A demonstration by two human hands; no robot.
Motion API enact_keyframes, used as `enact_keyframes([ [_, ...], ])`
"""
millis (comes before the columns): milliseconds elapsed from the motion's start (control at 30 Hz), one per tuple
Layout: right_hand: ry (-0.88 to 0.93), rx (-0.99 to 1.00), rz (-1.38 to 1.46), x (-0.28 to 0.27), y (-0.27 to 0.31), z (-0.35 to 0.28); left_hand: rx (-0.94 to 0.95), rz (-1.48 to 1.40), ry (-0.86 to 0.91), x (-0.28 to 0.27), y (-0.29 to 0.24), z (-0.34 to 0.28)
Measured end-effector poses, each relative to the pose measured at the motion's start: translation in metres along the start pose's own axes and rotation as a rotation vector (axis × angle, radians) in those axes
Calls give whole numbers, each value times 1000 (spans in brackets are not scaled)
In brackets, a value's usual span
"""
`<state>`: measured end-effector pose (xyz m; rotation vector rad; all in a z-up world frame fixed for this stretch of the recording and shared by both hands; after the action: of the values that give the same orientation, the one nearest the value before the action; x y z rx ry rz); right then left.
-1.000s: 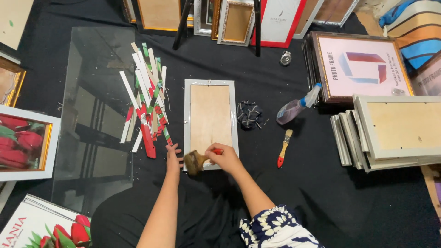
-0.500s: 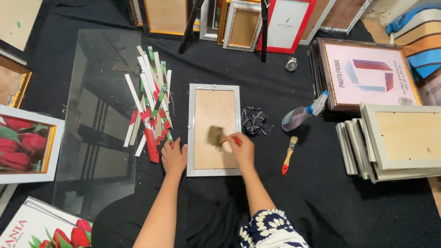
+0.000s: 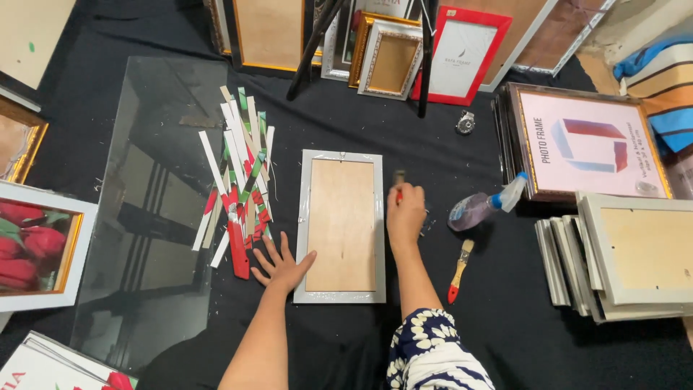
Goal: The person assembles a photo frame by placing a tulip print and a cardboard backing into a silver frame, then brushing the glass and backing. The person flips the frame to show the finished front and brushes the surface again.
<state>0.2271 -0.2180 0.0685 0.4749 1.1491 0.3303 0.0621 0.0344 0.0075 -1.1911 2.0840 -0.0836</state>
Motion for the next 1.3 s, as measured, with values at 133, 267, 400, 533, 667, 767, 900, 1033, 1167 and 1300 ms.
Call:
enact_keyframes([
  [133,434,202,659,93,13,-11,-3,23,23,5,6,10],
  [267,230,73,183,69,-9,31,-16,58,43,8,10,17],
  [400,80,49,134,74,2,55,-20,70,61,9,10,21],
  [533,518,364,761,144,35,25,-25,70,69,10,11,23],
  [667,190,217,333,102,10,53,-27,62,78,8,8,24],
  [767,39,100,118,94,36,46,-34,69,73,11,12,26],
  [900,494,268,797,132,99,6,-33,74,57,13,12,27],
  [1033,352,262,699,141,14,36,-32,65,67,10,9,26],
  [1167,59,70,187,63,30,37,-24,62,63,10,12,25],
  [1300,541,284,701,79,83,-27,-16,46,68,9,11,24],
])
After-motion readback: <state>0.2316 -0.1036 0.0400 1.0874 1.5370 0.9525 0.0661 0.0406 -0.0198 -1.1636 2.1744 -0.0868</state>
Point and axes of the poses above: each hand's wrist, its own z-axis towards the middle knuckle, its own x-axis out of the palm, y = z × x, the point moved 4 cm from there along z, towards the middle knuckle
